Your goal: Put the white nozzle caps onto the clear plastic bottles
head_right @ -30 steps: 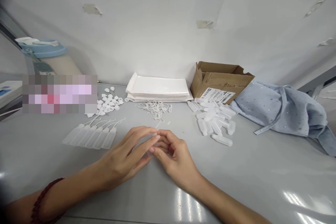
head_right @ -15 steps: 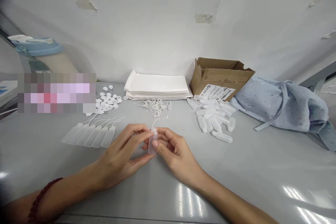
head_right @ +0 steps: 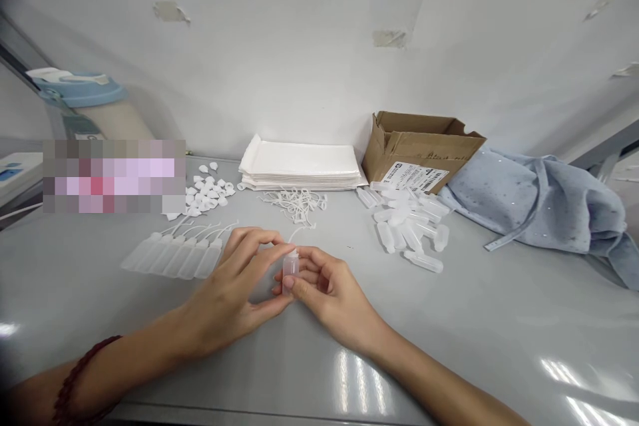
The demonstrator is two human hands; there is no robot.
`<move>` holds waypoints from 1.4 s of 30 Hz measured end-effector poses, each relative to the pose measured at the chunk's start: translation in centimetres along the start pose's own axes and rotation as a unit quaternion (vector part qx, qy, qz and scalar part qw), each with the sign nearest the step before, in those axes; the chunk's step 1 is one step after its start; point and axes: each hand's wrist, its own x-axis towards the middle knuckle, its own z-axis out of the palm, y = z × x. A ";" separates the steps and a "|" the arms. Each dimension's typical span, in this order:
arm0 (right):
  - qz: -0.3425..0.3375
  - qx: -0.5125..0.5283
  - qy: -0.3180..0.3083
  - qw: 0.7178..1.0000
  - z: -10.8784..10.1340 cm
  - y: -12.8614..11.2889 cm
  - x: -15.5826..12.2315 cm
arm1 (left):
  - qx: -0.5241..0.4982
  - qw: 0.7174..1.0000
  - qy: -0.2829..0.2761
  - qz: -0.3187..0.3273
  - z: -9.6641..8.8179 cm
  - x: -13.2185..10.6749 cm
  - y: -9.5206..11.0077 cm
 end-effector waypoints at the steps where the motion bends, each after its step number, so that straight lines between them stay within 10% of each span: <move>1: 0.003 0.002 -0.006 1.000 0.0 0.0 0.0 | -0.011 1.000 -0.014 0.000 -0.2 0.1 0.0; 16: 0.034 0.032 -0.110 0.993 -0.5 1.0 0.1 | -0.093 0.980 -0.174 0.015 -4.1 1.1 -2.1; 24: 0.025 -0.010 -0.097 0.995 -1.1 0.9 -0.1 | 0.001 0.958 -0.269 -0.099 -7.0 0.2 -6.3; 42: 0.016 -0.048 -0.075 0.996 -1.1 0.5 -0.2 | 0.028 0.936 -0.310 -0.164 -7.5 -0.2 -6.4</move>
